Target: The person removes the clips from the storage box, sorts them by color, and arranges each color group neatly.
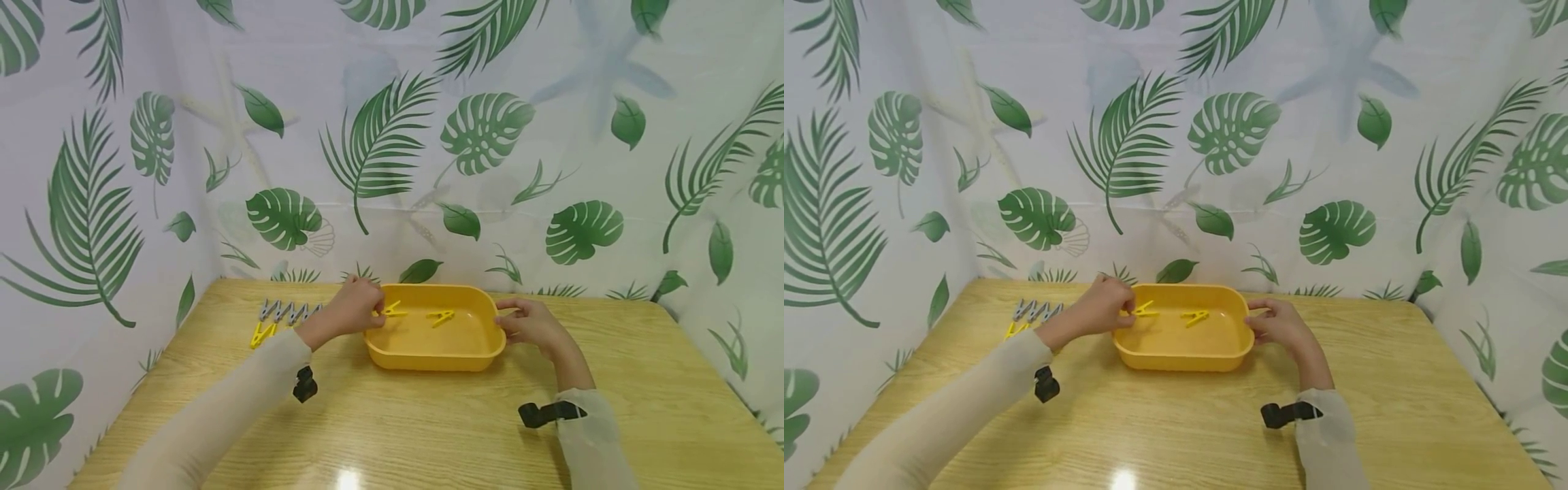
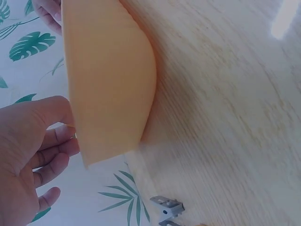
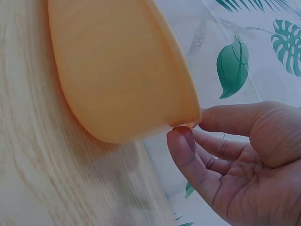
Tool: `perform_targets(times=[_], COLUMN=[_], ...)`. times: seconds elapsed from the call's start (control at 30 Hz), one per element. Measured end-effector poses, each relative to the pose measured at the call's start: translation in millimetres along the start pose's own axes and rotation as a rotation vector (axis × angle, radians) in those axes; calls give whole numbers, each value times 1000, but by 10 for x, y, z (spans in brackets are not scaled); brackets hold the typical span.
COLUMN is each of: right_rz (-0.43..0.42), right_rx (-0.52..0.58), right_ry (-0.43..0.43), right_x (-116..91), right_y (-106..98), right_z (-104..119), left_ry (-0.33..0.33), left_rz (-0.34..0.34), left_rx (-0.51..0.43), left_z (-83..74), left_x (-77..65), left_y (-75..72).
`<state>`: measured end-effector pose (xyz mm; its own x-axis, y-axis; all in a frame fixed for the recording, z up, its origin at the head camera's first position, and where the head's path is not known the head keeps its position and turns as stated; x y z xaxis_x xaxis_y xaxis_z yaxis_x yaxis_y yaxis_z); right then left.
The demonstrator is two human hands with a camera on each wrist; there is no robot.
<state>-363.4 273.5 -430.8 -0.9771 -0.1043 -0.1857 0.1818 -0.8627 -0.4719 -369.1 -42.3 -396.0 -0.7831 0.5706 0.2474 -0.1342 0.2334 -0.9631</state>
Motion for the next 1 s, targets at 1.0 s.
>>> perform_targets(times=[1.0], right_rz=[11], right_rx=[13], right_ry=[-15], right_x=[24], right_y=[-4], right_z=[-43], left_ry=[-165], left_rz=[-116], left_rx=[-15], left_z=[450], left_x=[-701], left_y=[-379])
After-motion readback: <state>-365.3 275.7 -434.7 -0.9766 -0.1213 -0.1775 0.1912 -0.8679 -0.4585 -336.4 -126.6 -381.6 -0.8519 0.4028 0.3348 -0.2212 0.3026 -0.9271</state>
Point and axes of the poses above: each hand's wrist, its own x-axis towards the middle knuckle, its own y-axis out of the palm, z = x × y, the point moved 5 cm from there along x, towards the middle knuckle, and after that the axes turned 7 degrees about -z, right-handed, at the moved point
